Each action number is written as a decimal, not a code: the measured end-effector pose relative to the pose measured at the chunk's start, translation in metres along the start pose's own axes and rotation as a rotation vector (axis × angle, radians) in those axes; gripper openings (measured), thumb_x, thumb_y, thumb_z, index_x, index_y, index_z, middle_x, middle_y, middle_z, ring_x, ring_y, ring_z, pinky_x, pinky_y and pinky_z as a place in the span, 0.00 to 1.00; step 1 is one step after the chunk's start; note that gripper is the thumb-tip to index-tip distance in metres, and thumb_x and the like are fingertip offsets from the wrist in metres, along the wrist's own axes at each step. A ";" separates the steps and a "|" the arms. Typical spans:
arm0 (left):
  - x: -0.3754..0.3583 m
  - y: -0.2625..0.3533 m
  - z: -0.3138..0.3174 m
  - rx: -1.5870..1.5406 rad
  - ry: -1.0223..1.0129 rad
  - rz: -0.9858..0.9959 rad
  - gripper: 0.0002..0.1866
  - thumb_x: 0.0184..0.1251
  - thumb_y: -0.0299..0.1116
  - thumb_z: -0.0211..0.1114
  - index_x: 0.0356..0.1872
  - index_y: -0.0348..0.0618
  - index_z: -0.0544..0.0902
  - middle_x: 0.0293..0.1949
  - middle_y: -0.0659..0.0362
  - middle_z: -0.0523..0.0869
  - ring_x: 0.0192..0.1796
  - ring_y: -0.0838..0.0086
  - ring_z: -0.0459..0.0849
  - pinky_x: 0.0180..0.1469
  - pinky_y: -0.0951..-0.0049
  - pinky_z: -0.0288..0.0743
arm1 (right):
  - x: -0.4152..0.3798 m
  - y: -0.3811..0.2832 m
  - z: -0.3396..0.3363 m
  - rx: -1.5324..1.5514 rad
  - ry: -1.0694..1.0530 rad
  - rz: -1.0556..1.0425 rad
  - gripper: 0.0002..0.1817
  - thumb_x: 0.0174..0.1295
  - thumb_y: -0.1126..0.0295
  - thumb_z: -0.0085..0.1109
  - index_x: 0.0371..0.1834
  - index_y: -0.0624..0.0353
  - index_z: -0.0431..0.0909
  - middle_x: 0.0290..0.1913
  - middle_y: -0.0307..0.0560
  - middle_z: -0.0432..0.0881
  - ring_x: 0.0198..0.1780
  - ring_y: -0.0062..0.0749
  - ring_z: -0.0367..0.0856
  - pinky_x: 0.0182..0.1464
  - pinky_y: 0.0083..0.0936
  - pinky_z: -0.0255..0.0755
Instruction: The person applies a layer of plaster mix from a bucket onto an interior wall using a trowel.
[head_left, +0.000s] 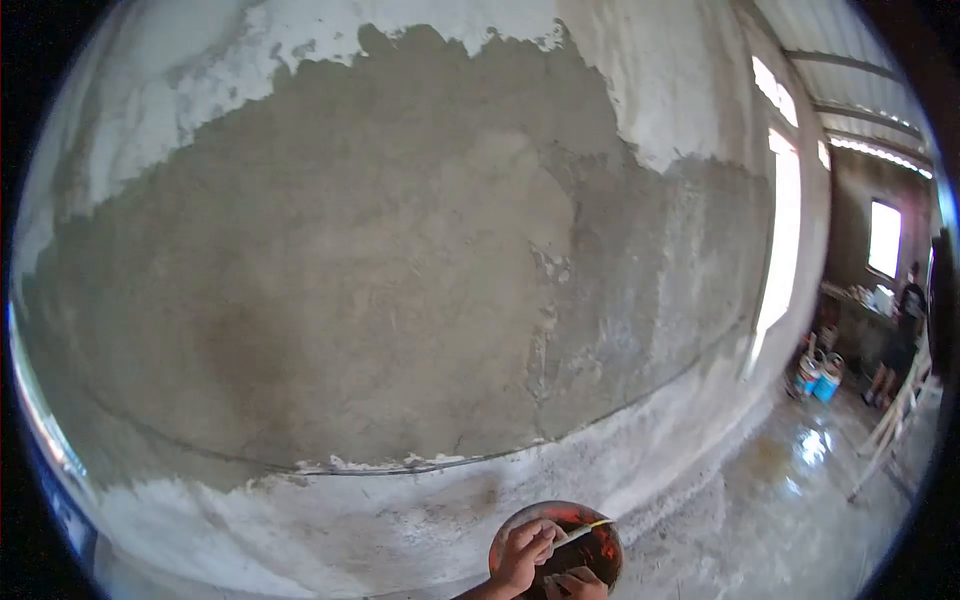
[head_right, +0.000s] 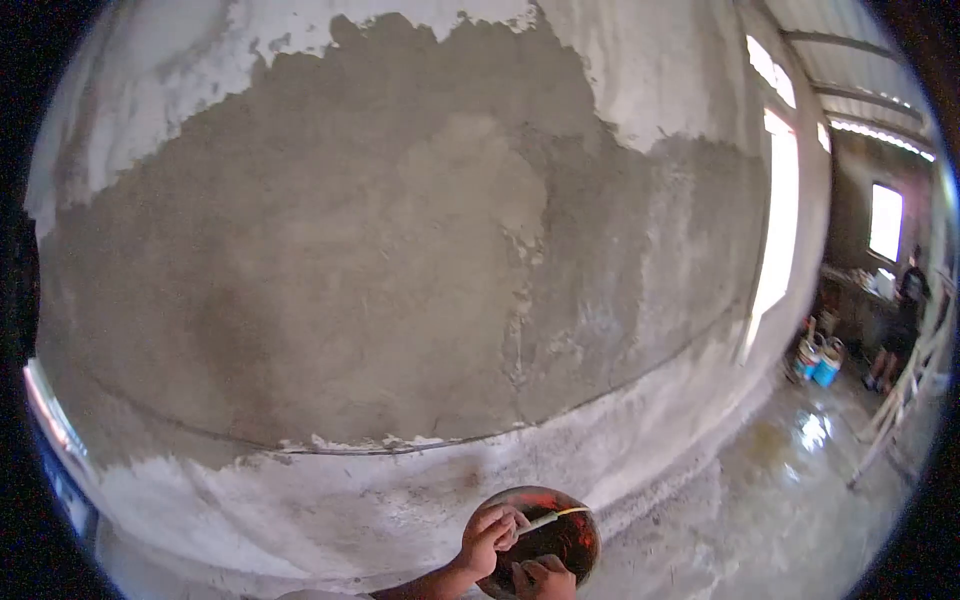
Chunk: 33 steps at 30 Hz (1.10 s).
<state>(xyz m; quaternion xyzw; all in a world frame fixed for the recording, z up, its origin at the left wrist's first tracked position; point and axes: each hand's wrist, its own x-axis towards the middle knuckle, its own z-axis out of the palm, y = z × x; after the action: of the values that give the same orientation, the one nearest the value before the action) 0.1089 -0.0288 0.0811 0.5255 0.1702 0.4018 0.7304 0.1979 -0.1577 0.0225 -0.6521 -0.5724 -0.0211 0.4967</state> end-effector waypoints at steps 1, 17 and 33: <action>0.004 -0.011 0.002 -0.060 0.046 -0.002 0.20 0.76 0.41 0.55 0.39 0.28 0.81 0.18 0.66 0.67 0.17 0.84 0.60 0.21 0.78 0.51 | 0.002 0.014 -0.008 -0.023 -0.003 0.012 0.04 0.58 0.68 0.70 0.33 0.54 0.89 0.36 0.47 0.85 0.36 0.45 0.84 0.37 0.40 0.80; 0.030 -0.026 0.043 0.194 0.163 -0.096 0.13 0.76 0.39 0.60 0.43 0.38 0.83 0.23 0.71 0.68 0.21 0.87 0.62 0.24 0.80 0.52 | 0.021 0.068 -0.037 -0.254 -0.414 0.034 0.11 0.63 0.58 0.60 0.37 0.53 0.82 0.42 0.58 0.81 0.45 0.56 0.82 0.47 0.52 0.76; -0.003 0.010 -0.024 0.365 0.033 -0.083 0.14 0.74 0.41 0.59 0.44 0.39 0.84 0.22 0.70 0.71 0.25 0.84 0.66 0.29 0.80 0.59 | 0.027 0.084 0.000 -0.608 -0.794 -0.019 0.11 0.56 0.58 0.62 0.37 0.49 0.88 0.36 0.50 0.89 0.40 0.44 0.89 0.35 0.51 0.82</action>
<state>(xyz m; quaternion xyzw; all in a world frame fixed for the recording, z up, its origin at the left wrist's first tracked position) 0.0870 -0.0149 0.0799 0.6353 0.2736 0.3424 0.6359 0.2714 -0.1252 -0.0137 -0.7198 -0.6911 0.0584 0.0279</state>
